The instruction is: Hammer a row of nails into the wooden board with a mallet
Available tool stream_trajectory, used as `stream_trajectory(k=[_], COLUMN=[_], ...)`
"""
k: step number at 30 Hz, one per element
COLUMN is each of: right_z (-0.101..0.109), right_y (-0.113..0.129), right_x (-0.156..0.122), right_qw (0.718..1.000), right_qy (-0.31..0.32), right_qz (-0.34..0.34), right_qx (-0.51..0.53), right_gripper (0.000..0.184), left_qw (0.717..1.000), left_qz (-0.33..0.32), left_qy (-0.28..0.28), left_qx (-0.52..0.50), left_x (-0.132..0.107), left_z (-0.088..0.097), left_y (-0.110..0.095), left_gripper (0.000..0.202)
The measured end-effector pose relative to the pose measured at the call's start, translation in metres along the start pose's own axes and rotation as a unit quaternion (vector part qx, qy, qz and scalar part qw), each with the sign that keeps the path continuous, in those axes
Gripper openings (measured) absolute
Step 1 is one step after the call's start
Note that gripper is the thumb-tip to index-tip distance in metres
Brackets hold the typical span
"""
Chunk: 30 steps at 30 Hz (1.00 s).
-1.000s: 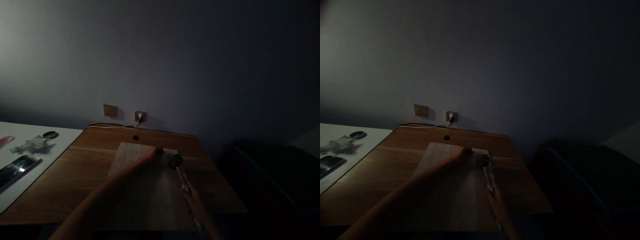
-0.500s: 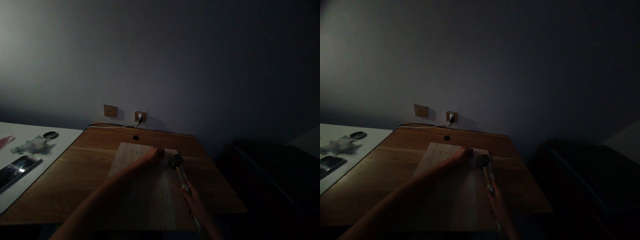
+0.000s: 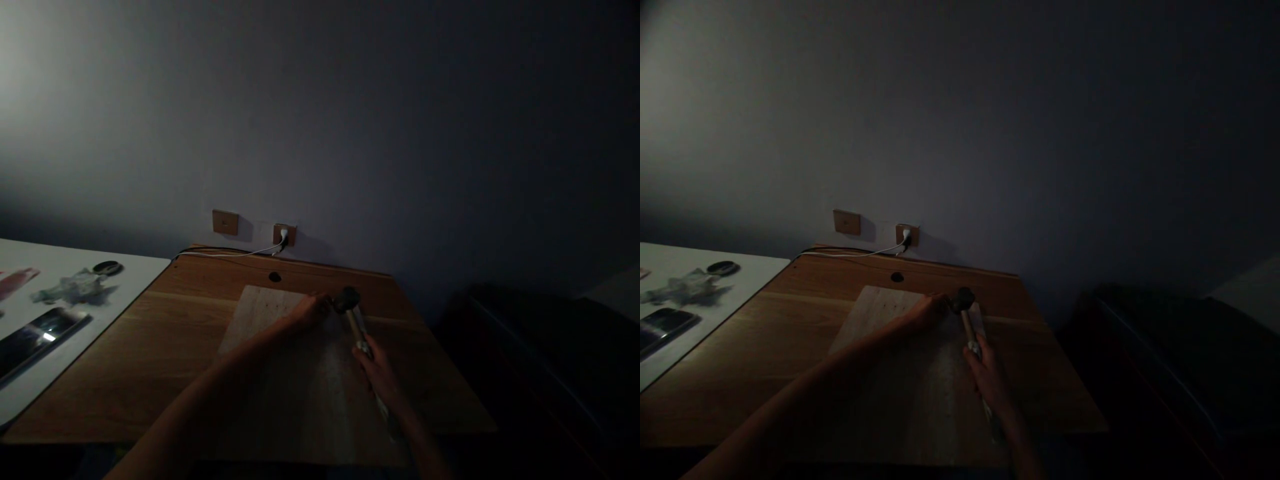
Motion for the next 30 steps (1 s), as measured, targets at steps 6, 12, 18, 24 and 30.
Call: stream_trajectory(k=[6,12,18,24,30], right_z=[-0.008,-0.010,-0.014,-0.021,-0.011], right_y=[-0.002,-0.012,-0.016,-0.003,-0.019], right_x=[0.001,0.004,0.001,-0.003,-0.016], right_qw=[1.000,0.999,0.999,0.999,0.999], right_qy=[0.007,-0.021,-0.025,0.009,-0.012], right_qz=[-0.013,-0.018,-0.021,-0.024,-0.047], right_qx=[-0.011,-0.034,-0.017,-0.027,-0.015], right_gripper=[0.058,0.059,0.066,0.076,0.080], left_qw=[0.999,0.999,0.970,0.911,0.919], left_qz=[0.003,0.027,-0.078,-0.175,-0.169], left_qy=[-0.012,0.035,0.182,0.284,0.270], left_qx=[-0.051,0.012,0.141,0.245,0.234], left_x=[-0.002,0.001,-0.027,-0.063,-0.062], left_z=[0.001,0.012,0.037,0.022,0.016], left_y=[-0.001,0.003,-0.033,-0.073,-0.073], left_gripper=[0.037,0.042,0.017,0.022,0.007])
Point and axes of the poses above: each hand's wrist, its own x-axis towards the middle knuckle, its own z-axis out of the back of the hand, y = z × x, the point moved 8 cm from there along x, towards the middle knuckle, and after that the axes turned 9 degrees about -y, right-handed, at the moved point
